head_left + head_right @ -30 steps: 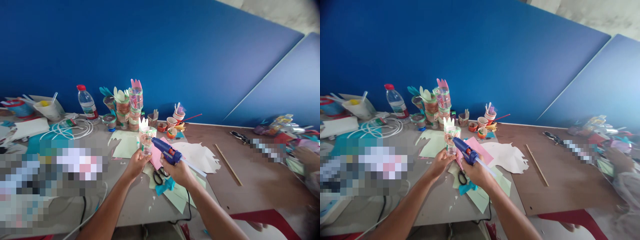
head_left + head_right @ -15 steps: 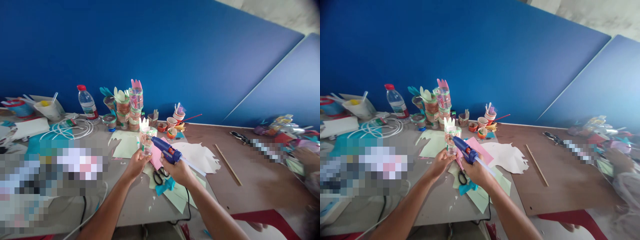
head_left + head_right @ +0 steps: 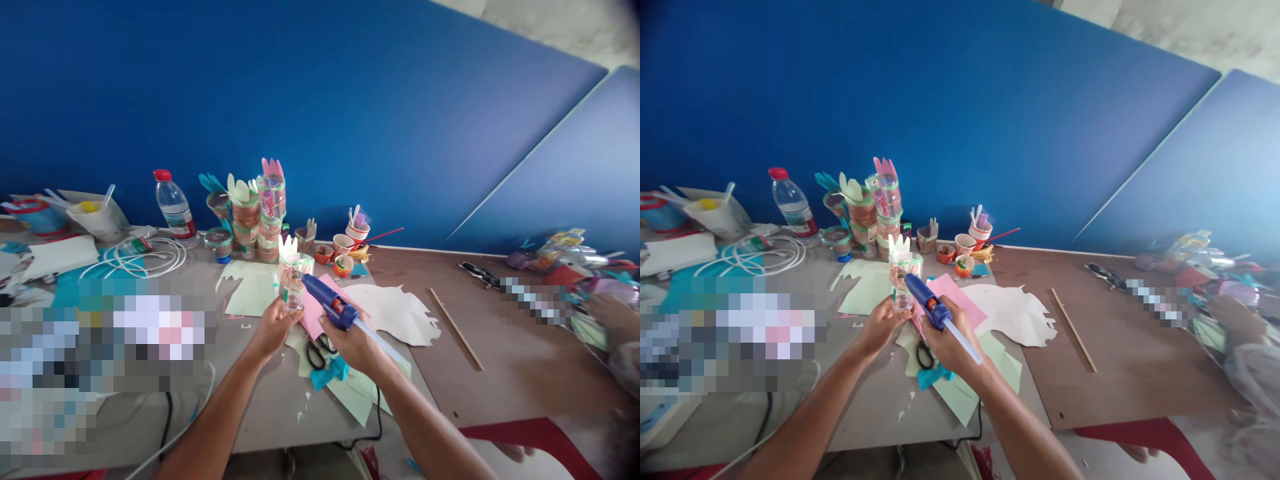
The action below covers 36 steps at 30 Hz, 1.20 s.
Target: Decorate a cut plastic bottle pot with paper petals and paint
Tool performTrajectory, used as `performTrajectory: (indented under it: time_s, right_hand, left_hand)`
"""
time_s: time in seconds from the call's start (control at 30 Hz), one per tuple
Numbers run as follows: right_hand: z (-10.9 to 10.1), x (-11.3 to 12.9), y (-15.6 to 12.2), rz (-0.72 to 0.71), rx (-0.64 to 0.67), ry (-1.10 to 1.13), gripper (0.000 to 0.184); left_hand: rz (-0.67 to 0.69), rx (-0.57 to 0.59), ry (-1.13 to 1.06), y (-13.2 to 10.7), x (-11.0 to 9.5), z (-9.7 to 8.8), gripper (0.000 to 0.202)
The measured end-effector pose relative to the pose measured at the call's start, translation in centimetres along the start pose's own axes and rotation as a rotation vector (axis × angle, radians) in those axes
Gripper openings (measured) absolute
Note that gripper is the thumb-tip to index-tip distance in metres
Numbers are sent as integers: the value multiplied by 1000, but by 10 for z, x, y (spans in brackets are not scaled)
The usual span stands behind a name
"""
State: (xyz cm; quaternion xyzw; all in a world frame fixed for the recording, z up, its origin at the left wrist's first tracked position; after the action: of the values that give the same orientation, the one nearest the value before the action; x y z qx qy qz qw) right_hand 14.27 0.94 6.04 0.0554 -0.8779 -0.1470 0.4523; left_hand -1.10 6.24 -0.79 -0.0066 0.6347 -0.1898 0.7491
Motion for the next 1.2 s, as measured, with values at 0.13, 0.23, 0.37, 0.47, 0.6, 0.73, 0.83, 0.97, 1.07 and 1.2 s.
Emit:
performTrajectory:
  time_s: [0.13, 0.23, 0.37, 0.47, 0.6, 0.73, 0.83, 0.97, 1.07, 1.2]
  right_hand:
    - [-3, -4, -3, 1, -61, -23, 18]
    - [-4, -1, -3, 28, -26, 13, 17]
    - [-5, 5, -3, 109, 95, 153, 17]
    - [-7, 4, -5, 140, 114, 280, 19]
    - [-7, -3, -7, 126, 98, 308, 19]
    - [-4, -13, -7, 156, 83, 295, 19]
    - [-2, -16, -5, 152, 73, 311, 21]
    - [-1, -17, -3, 216, 60, 259, 23]
    - [-1, -15, -4, 247, 59, 196, 23]
    - [2, -15, -6, 273, 36, 158, 25]
  left_hand:
    - [19, 16, -15, 1, 0, 0, 30]
    - [15, 19, -12, 1, 2, -1, 31]
    - [9, 3, -4, 2, 4, -3, 32]
    - [2, 2, -10, 2, 5, -3, 35]
    - [13, 11, -8, 1, 4, -2, 35]
    - [14, 17, -11, 2, 4, -2, 34]
    - [18, 24, -22, 4, 6, -3, 35]
    - [6, 27, -24, 5, 8, -3, 36]
    - [5, 28, -23, 3, 6, -2, 36]
    - [-5, 8, -5, 2, 4, -2, 33]
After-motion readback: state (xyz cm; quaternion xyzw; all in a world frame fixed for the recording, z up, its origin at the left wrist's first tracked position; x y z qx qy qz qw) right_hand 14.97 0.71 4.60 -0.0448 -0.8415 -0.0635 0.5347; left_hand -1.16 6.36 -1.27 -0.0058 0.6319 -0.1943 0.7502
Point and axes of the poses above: each hand's wrist, its own y-axis towards the middle knuckle, its own z-axis out of the palm, x = y × z, the point moved 6 cm from there along y, towards the middle knuckle, and after that the axes turned 10 degrees about -z, right-handed, at the moved point
